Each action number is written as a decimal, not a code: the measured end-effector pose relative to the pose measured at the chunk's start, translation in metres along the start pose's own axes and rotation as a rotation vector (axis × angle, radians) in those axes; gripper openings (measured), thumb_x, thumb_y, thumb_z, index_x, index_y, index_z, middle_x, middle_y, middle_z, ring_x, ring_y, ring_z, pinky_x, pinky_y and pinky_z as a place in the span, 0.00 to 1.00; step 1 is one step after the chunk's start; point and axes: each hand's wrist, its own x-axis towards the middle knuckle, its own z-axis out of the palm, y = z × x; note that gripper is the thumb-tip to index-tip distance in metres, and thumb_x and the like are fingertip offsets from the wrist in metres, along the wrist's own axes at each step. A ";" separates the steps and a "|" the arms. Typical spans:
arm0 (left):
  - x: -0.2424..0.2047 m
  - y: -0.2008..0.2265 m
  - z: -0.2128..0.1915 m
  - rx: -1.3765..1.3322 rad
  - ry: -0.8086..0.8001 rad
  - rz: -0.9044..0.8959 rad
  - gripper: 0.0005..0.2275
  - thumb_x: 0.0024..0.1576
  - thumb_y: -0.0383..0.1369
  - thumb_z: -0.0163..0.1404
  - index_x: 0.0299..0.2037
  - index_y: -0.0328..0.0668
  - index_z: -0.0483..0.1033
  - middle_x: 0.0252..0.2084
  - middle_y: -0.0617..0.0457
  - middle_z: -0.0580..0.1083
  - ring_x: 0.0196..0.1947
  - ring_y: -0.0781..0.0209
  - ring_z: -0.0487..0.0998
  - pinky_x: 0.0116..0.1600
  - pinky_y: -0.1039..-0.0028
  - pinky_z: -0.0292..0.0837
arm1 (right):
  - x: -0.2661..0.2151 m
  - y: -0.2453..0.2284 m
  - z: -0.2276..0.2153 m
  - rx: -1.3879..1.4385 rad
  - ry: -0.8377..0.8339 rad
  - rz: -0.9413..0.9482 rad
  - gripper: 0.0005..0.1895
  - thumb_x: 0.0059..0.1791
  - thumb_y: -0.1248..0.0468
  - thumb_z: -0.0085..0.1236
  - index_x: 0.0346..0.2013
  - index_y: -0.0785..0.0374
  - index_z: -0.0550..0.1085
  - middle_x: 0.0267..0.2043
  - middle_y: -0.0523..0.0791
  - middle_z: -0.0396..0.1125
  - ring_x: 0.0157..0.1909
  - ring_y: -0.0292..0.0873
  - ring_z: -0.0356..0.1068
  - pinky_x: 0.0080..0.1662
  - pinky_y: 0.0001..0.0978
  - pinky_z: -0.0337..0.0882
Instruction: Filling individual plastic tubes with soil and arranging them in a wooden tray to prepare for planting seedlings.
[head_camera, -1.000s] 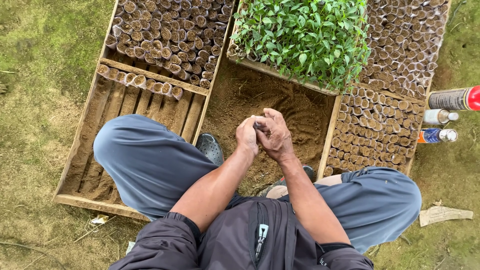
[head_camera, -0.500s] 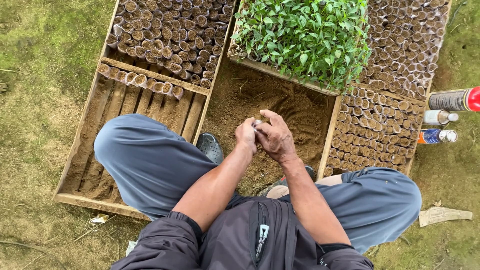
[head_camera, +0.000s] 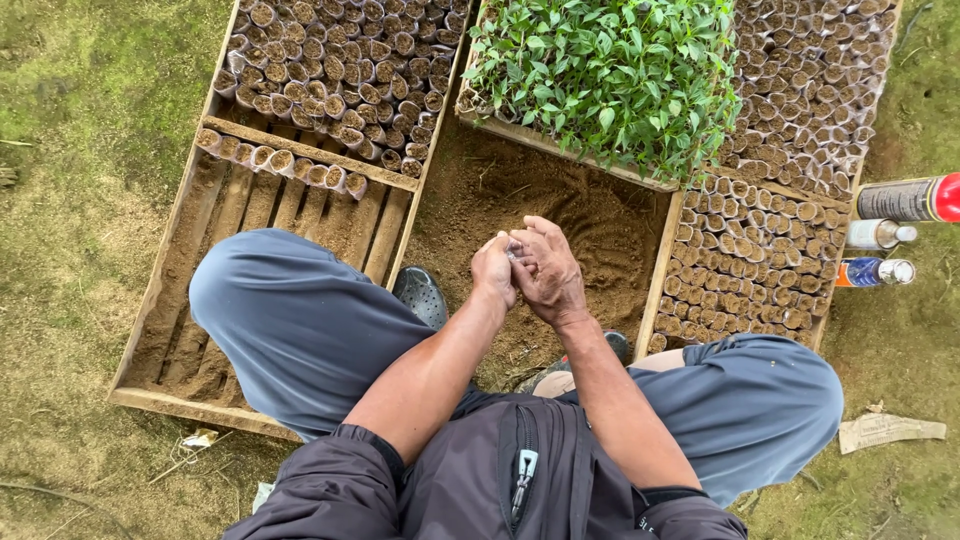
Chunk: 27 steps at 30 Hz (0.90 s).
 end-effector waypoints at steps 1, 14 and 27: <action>-0.007 0.006 0.002 0.000 0.000 -0.001 0.10 0.59 0.32 0.49 0.30 0.34 0.77 0.25 0.45 0.74 0.22 0.58 0.77 0.27 0.72 0.75 | 0.000 0.000 0.000 0.000 0.000 0.000 0.19 0.46 0.63 0.65 0.52 0.53 0.77 0.62 0.49 0.65 0.59 0.54 0.71 0.58 0.46 0.73; 0.037 -0.007 -0.008 0.073 0.040 -0.080 0.14 0.62 0.40 0.45 0.30 0.40 0.75 0.28 0.39 0.79 0.23 0.50 0.83 0.24 0.71 0.81 | 0.005 0.014 -0.004 -0.058 0.025 0.012 0.11 0.52 0.58 0.56 0.47 0.56 0.76 0.57 0.49 0.66 0.57 0.52 0.71 0.57 0.43 0.71; 0.035 0.019 -0.010 0.077 0.103 -0.079 0.15 0.66 0.43 0.35 0.33 0.48 0.70 0.23 0.45 0.77 0.14 0.64 0.76 0.17 0.83 0.73 | -0.038 0.111 0.065 -0.244 -0.463 0.419 0.25 0.47 0.62 0.64 0.59 0.56 0.71 0.54 0.50 0.61 0.53 0.58 0.73 0.53 0.50 0.78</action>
